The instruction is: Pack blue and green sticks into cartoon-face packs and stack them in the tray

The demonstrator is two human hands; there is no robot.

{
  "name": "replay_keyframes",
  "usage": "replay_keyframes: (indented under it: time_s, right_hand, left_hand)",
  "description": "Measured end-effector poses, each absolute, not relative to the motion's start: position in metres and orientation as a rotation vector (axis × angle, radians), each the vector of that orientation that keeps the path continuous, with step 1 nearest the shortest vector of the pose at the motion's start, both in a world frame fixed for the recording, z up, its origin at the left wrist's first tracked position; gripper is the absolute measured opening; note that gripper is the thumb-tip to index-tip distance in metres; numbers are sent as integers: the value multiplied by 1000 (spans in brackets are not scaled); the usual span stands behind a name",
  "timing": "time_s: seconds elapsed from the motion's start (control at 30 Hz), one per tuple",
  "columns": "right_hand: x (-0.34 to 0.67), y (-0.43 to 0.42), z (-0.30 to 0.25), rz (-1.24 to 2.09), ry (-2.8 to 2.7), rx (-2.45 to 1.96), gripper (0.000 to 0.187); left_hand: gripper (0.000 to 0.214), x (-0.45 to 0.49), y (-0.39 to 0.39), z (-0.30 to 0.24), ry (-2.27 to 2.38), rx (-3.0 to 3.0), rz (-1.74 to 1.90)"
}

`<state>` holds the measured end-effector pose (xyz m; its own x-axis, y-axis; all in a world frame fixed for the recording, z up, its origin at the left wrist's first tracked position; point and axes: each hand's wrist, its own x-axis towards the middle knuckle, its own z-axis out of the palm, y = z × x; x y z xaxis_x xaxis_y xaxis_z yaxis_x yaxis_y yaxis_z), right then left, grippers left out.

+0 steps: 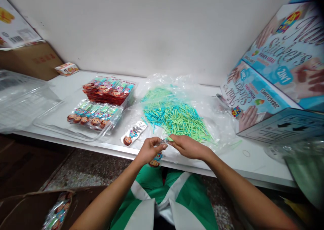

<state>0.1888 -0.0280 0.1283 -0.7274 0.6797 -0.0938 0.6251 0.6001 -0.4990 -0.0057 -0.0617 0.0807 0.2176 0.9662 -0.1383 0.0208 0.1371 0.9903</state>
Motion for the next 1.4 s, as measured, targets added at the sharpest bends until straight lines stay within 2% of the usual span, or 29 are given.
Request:
replay_keyframes:
  time_s: [0.33,0.73,0.93,1.0,1.13,1.23,1.33,1.4]
  right_hand:
    - [195,-26,144,748,-3029,-1142,34]
    - [191,-23,151,644,-3214,-1198,33]
    - [183,-25,149,577,-3275,-1272,28]
    - [180,-27,144,566,-3268,-1254,34]
    - [173,-30,135,553,-3265,-1256,64]
    - [171,-27,135,648,-3204,-1201,71]
    - [177,-16,143,923,-3074,-1007,74]
    - [181,-10,147,1049,-2962,-922,64]
  left_hand:
    - [26,-6,-66,80,1242,1432,839]
    - [26,-7,-70,73,1258,1558,797]
    - [19,-7,-68,82,1305,2093,660]
    - [18,-6,-67,85,1299,2256,593]
    - [16,-1,-67,92,1258,2403,449]
    - [16,2,-72,94,1266,2337,387]
    - [15,3,-76,91,1176,2063,480]
    - [19,3,-77,87,1063,1785,564]
